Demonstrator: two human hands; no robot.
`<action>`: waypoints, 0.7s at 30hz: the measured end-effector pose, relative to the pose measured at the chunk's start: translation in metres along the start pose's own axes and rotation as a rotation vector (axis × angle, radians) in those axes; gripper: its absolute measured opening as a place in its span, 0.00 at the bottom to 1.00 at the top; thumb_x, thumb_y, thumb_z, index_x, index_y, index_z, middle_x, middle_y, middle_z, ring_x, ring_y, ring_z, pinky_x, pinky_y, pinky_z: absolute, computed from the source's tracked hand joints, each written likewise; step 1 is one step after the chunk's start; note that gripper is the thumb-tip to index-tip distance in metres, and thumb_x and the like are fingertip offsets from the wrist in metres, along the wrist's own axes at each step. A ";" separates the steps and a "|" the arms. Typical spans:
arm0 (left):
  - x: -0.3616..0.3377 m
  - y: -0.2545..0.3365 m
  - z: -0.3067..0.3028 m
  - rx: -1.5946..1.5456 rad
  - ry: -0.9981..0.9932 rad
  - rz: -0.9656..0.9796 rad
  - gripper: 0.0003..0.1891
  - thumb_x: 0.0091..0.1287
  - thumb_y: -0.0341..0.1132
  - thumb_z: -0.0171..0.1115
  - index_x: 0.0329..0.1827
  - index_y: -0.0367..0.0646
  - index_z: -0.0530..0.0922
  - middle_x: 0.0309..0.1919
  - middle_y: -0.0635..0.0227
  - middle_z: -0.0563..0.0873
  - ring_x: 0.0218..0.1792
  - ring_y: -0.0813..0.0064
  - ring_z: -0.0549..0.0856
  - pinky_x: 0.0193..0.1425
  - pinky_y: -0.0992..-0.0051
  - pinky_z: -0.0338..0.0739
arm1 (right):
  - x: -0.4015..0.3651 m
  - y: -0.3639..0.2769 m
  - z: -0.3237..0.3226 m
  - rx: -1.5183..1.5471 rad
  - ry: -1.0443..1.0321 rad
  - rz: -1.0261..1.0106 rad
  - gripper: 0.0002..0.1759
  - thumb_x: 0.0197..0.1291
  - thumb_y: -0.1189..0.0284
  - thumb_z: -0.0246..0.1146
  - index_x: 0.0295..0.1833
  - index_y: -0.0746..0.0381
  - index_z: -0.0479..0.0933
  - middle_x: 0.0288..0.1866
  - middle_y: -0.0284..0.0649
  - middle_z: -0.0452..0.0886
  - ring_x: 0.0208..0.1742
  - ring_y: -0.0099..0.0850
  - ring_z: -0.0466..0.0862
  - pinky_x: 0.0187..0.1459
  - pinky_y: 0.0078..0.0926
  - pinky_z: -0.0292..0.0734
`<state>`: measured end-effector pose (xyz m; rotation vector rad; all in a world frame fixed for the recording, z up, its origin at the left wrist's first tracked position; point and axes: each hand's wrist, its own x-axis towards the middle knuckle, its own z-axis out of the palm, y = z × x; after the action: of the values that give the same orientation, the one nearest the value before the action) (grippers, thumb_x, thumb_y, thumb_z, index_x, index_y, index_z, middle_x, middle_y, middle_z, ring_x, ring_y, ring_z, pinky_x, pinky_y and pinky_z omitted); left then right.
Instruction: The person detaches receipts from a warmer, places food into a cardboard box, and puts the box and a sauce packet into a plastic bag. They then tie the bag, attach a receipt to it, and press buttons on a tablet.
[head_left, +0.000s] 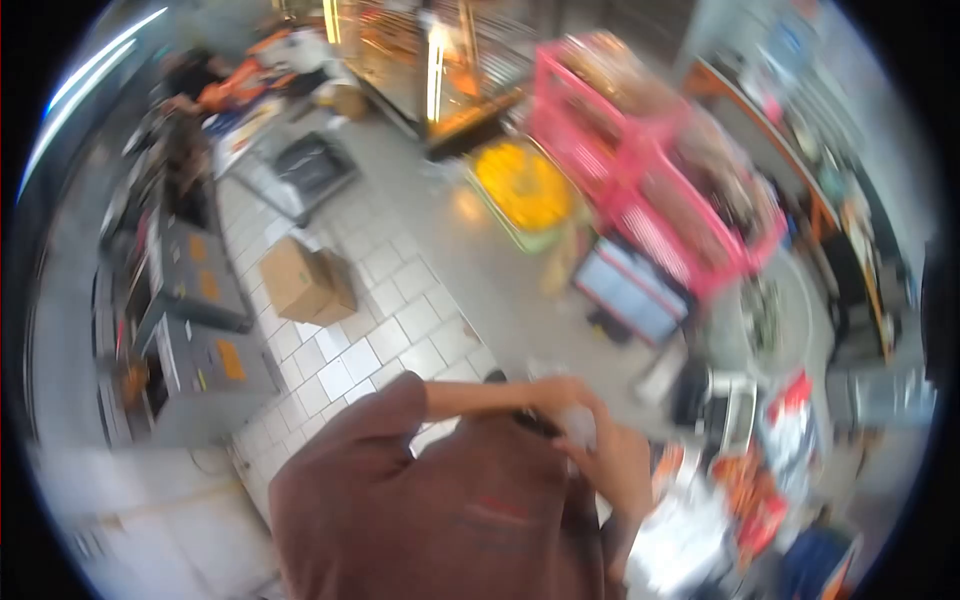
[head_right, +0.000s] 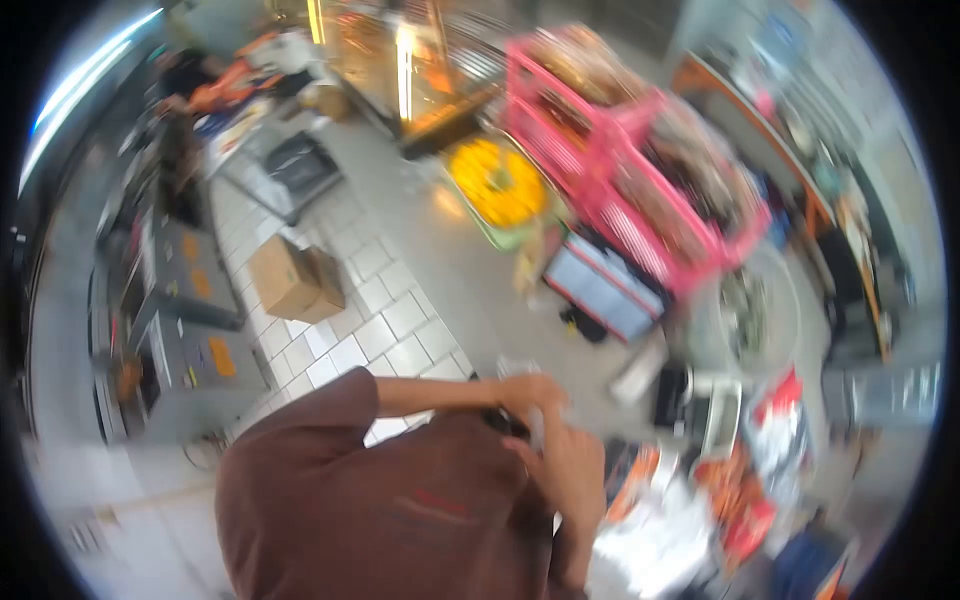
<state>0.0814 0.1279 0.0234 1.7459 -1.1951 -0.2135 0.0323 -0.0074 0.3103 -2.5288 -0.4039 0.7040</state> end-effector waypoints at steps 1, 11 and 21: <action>0.003 0.001 -0.001 0.077 -0.013 -0.070 0.35 0.47 0.53 0.75 0.58 0.45 0.79 0.52 0.58 0.85 0.54 0.54 0.82 0.60 0.59 0.73 | 0.000 -0.002 0.001 -0.144 0.077 -0.011 0.32 0.53 0.58 0.75 0.62 0.58 0.74 0.32 0.47 0.86 0.35 0.50 0.85 0.41 0.44 0.76; 0.012 -0.014 0.027 0.053 0.256 -0.188 0.26 0.59 0.46 0.68 0.59 0.45 0.80 0.42 0.59 0.88 0.42 0.56 0.87 0.46 0.59 0.80 | 0.106 0.000 0.065 -0.079 0.300 -0.612 0.18 0.54 0.60 0.74 0.40 0.61 0.79 0.27 0.48 0.83 0.31 0.50 0.83 0.37 0.42 0.74; 0.007 0.001 0.030 -0.029 0.160 -0.270 0.26 0.61 0.44 0.66 0.61 0.43 0.78 0.43 0.59 0.88 0.44 0.58 0.86 0.48 0.60 0.79 | 0.140 0.015 0.104 -0.035 0.122 -0.670 0.14 0.58 0.61 0.73 0.33 0.59 0.79 0.19 0.47 0.77 0.22 0.50 0.79 0.25 0.41 0.71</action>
<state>0.0661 0.1034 0.0114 1.8586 -0.8369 -0.2450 0.0927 0.0741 0.1677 -2.2304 -1.1459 0.2799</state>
